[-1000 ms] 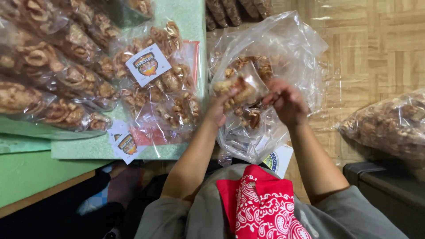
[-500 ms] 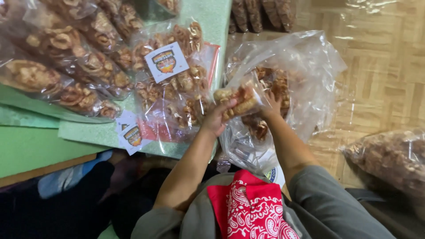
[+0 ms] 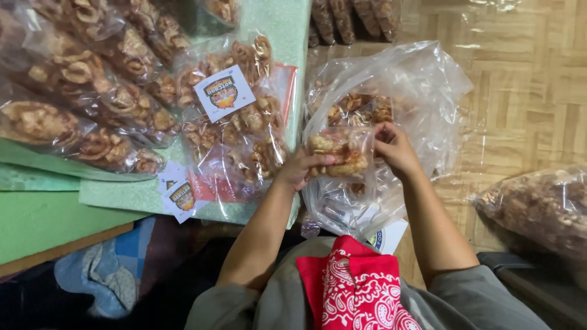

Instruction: Manually filling small plastic bags with fried snacks from a larger pile and organizing them on a table.

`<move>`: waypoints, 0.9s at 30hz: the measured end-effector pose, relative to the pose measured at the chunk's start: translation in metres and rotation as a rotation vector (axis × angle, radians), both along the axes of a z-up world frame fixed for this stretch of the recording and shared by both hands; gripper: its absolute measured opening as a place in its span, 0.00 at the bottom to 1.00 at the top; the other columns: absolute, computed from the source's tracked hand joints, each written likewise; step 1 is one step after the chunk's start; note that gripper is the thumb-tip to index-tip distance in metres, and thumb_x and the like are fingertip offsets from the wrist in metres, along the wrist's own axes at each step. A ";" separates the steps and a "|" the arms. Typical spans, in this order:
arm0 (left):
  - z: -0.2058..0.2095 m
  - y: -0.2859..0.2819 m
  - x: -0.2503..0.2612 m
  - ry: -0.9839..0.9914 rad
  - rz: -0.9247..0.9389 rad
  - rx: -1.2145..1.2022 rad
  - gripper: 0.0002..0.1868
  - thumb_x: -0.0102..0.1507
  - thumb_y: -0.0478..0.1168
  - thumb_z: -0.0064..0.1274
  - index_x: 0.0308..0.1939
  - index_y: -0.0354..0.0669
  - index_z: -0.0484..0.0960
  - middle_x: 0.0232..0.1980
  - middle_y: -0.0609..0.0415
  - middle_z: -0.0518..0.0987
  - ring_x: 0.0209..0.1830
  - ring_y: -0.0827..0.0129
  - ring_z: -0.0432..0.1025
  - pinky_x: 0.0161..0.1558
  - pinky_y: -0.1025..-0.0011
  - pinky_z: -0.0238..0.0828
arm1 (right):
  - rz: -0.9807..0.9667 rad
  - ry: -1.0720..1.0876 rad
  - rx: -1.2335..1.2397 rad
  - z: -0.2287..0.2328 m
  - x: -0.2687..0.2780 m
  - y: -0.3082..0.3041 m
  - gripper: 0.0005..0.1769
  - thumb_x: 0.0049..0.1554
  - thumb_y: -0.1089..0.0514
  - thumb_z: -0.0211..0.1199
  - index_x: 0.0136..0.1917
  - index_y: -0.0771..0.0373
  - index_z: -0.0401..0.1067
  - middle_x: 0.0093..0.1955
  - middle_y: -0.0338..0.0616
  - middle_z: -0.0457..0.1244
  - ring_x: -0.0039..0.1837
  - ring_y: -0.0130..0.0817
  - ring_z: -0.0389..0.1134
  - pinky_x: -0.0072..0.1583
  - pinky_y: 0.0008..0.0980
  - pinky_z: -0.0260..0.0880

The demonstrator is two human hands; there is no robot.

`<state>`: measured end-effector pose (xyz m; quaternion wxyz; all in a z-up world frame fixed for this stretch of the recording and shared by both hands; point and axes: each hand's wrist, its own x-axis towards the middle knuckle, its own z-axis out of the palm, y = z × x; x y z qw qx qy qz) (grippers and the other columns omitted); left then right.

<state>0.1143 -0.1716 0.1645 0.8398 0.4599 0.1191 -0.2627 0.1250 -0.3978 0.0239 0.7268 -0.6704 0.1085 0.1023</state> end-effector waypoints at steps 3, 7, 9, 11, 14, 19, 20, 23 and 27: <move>-0.019 -0.001 0.001 -0.012 -0.044 0.114 0.13 0.48 0.37 0.66 0.31 0.39 0.78 0.14 0.55 0.70 0.06 0.81 0.58 0.07 0.86 0.44 | 0.005 -0.007 0.084 0.022 -0.005 0.008 0.14 0.51 0.62 0.70 0.47 0.59 0.68 0.38 0.39 0.65 0.39 0.28 0.68 0.37 0.25 0.70; -0.046 -0.004 -0.003 -0.100 -0.015 0.107 0.20 0.47 0.33 0.66 0.42 0.40 0.78 0.22 0.52 0.76 0.13 0.76 0.68 0.09 0.85 0.54 | 0.054 -0.055 0.167 0.069 -0.025 0.026 0.21 0.63 0.49 0.47 0.66 0.60 0.60 0.58 0.47 0.62 0.59 0.34 0.62 0.60 0.35 0.62; -0.055 -0.004 -0.002 -0.136 -0.001 0.119 0.23 0.47 0.32 0.66 0.45 0.40 0.77 0.23 0.50 0.76 0.14 0.75 0.69 0.11 0.85 0.55 | 0.099 -0.043 0.230 0.090 -0.030 0.031 0.31 0.66 0.42 0.33 0.74 0.62 0.52 0.68 0.53 0.57 0.69 0.39 0.56 0.70 0.42 0.54; -0.060 0.000 -0.003 -0.179 -0.014 0.112 0.22 0.48 0.32 0.67 0.45 0.38 0.78 0.25 0.48 0.78 0.14 0.73 0.70 0.10 0.84 0.57 | 0.262 -0.246 0.243 0.087 -0.030 0.027 0.53 0.58 0.21 0.40 0.81 0.54 0.29 0.82 0.48 0.20 0.79 0.48 0.14 0.74 0.50 0.13; -0.042 -0.006 -0.005 -0.306 0.006 0.093 0.26 0.44 0.30 0.70 0.44 0.37 0.78 0.28 0.49 0.78 0.18 0.74 0.72 0.14 0.83 0.63 | 0.437 -0.166 0.168 0.099 -0.031 0.021 0.70 0.42 0.39 0.69 0.81 0.54 0.24 0.80 0.63 0.19 0.78 0.58 0.14 0.71 0.60 0.19; -0.044 0.011 -0.030 -0.495 0.091 0.145 0.41 0.41 0.36 0.76 0.55 0.36 0.70 0.49 0.49 0.69 0.47 0.69 0.68 0.48 0.76 0.70 | 0.430 -0.113 0.221 0.094 -0.028 0.038 0.57 0.37 0.70 0.71 0.74 0.56 0.44 0.75 0.50 0.44 0.78 0.46 0.40 0.72 0.45 0.44; -0.044 0.014 -0.034 -0.572 0.129 0.191 0.42 0.41 0.35 0.76 0.56 0.37 0.70 0.57 0.47 0.61 0.55 0.65 0.63 0.57 0.72 0.67 | 0.430 -0.171 0.231 0.083 -0.029 0.040 0.52 0.35 0.72 0.72 0.69 0.60 0.51 0.71 0.44 0.49 0.78 0.40 0.42 0.75 0.42 0.37; -0.049 0.051 -0.032 -0.661 0.015 0.800 0.43 0.37 0.61 0.74 0.54 0.57 0.76 0.65 0.45 0.66 0.70 0.53 0.58 0.74 0.58 0.29 | 0.481 -0.137 0.260 0.093 -0.024 0.060 0.47 0.33 0.72 0.74 0.61 0.62 0.53 0.64 0.46 0.55 0.68 0.40 0.55 0.62 0.36 0.62; 0.010 0.083 -0.043 -0.538 0.026 0.411 0.43 0.42 0.41 0.76 0.59 0.47 0.70 0.57 0.43 0.69 0.57 0.59 0.67 0.62 0.64 0.64 | 0.647 -0.306 0.199 0.132 -0.018 0.108 0.55 0.33 0.50 0.79 0.64 0.60 0.48 0.73 0.53 0.47 0.74 0.48 0.46 0.67 0.47 0.54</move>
